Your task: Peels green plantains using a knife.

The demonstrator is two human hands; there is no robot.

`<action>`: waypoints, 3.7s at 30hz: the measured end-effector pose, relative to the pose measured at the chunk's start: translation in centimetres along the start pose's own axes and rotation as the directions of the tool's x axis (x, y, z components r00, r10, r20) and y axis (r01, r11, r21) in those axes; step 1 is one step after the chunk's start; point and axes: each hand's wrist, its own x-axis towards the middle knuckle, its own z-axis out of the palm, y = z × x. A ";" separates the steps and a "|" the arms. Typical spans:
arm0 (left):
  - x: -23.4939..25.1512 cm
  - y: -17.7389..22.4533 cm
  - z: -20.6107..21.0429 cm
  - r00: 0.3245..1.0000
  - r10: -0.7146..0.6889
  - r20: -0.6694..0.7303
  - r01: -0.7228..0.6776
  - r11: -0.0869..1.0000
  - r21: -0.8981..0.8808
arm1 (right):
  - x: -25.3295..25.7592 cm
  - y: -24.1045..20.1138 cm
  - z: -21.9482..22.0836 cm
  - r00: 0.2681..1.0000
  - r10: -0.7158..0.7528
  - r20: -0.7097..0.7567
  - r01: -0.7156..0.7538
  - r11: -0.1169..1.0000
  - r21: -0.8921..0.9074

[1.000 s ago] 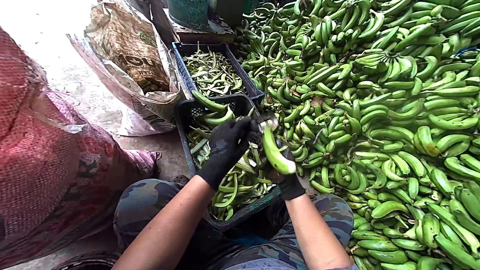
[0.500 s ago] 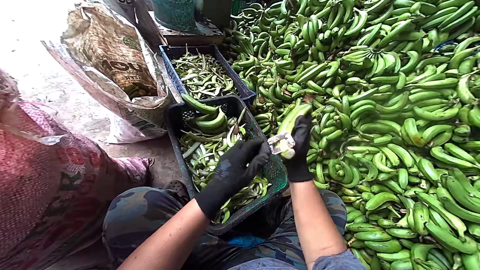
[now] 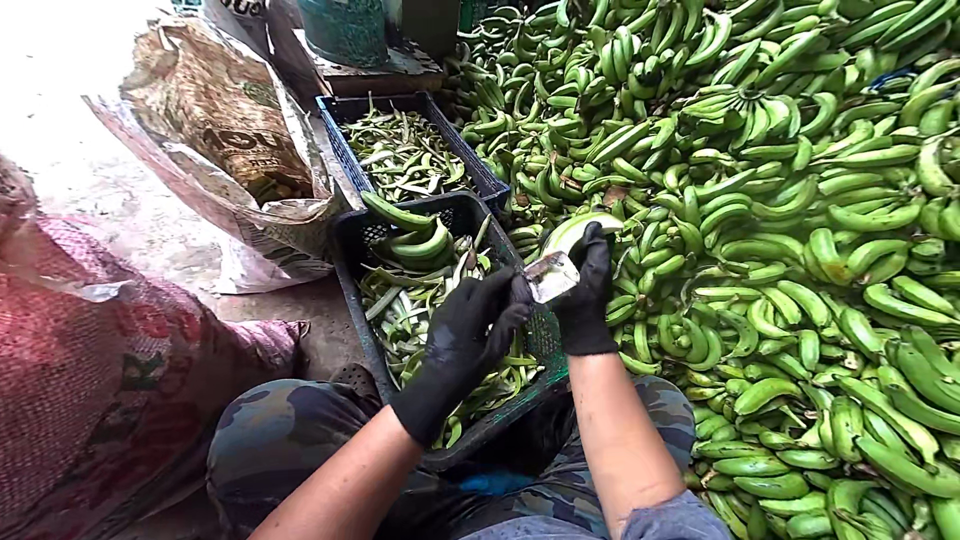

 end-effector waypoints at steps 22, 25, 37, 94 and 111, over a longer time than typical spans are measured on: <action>4.0 -5.4 -2.6 0.965 -0.161 0.209 0.126 0.977 0.170 | -1.1 1.7 -4.4 0.714 0.485 0.505 -0.340 0.871 -0.356; 3.2 -4.2 -1.2 0.994 -0.004 0.107 0.002 1.000 0.023 | -0.2 2.0 -3.4 0.891 0.260 0.373 -0.346 0.920 0.184; 2.0 -2.2 -0.4 0.997 0.077 -0.002 -0.077 0.996 0.049 | -0.1 2.2 -1.3 0.931 0.024 0.365 -0.226 0.823 0.521; -0.5 -2.5 3.6 0.914 0.002 0.405 -0.024 0.999 0.049 | 0.1 1.4 -6.5 0.780 0.604 0.164 -0.612 0.791 -0.002; 1.0 1.3 -0.9 0.756 -0.593 0.276 0.624 0.526 -0.578 | -3.6 0.1 -1.1 0.853 -0.101 0.511 0.473 0.564 -0.677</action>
